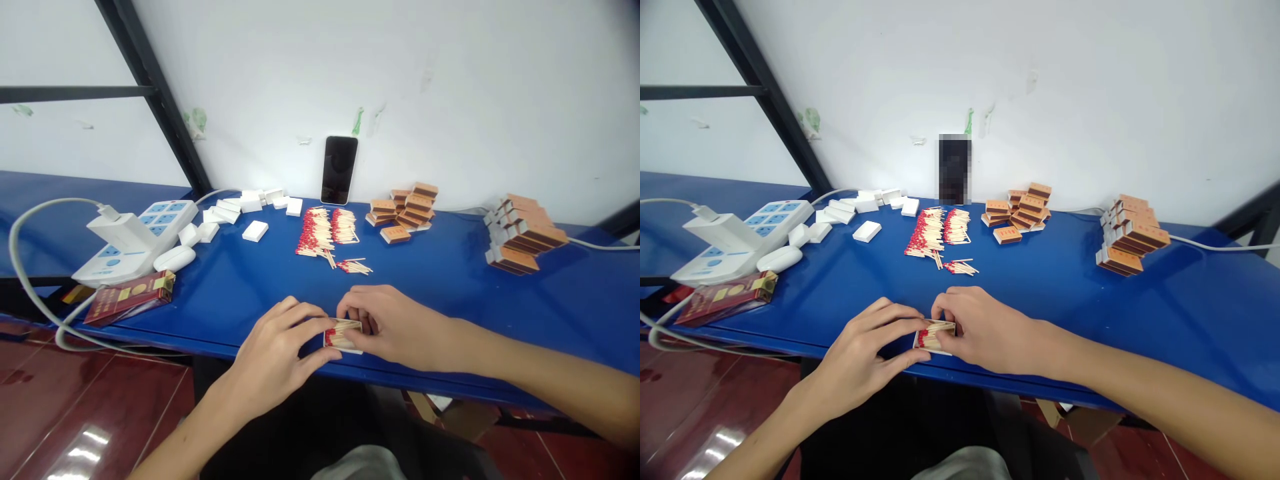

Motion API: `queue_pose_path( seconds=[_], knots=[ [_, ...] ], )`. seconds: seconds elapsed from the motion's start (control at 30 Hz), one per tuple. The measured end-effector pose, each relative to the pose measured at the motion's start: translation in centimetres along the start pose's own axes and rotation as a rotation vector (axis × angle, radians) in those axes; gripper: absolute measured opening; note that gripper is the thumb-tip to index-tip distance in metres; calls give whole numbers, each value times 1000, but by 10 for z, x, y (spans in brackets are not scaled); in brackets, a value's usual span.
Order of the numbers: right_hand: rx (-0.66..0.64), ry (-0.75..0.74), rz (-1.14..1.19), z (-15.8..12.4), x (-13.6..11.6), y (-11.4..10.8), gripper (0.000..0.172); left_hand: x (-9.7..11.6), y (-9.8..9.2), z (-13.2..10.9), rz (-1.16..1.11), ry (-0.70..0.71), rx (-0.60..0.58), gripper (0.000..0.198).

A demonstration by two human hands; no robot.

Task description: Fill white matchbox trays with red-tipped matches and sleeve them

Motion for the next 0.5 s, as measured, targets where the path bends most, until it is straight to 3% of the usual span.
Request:
queue_pose_path(
  seconds=[0.27,0.5],
  knots=[
    [-48,-1,74,-3,2,-4,10,4,0,-1,108,19,-140,30],
    [-29,9,71,-4,-1,-3,14,2,0,1,63,-11,-117,27]
  ],
)
Point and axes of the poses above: each hand's wrist, its own z-axis towards the middle knuckle, its own y-axis out of the palm, x = y × z, the point moved 4 cm from there along z, towards the middle knuckle, and after that the axes turned 8 degrees about z, right-handed, at the moved point
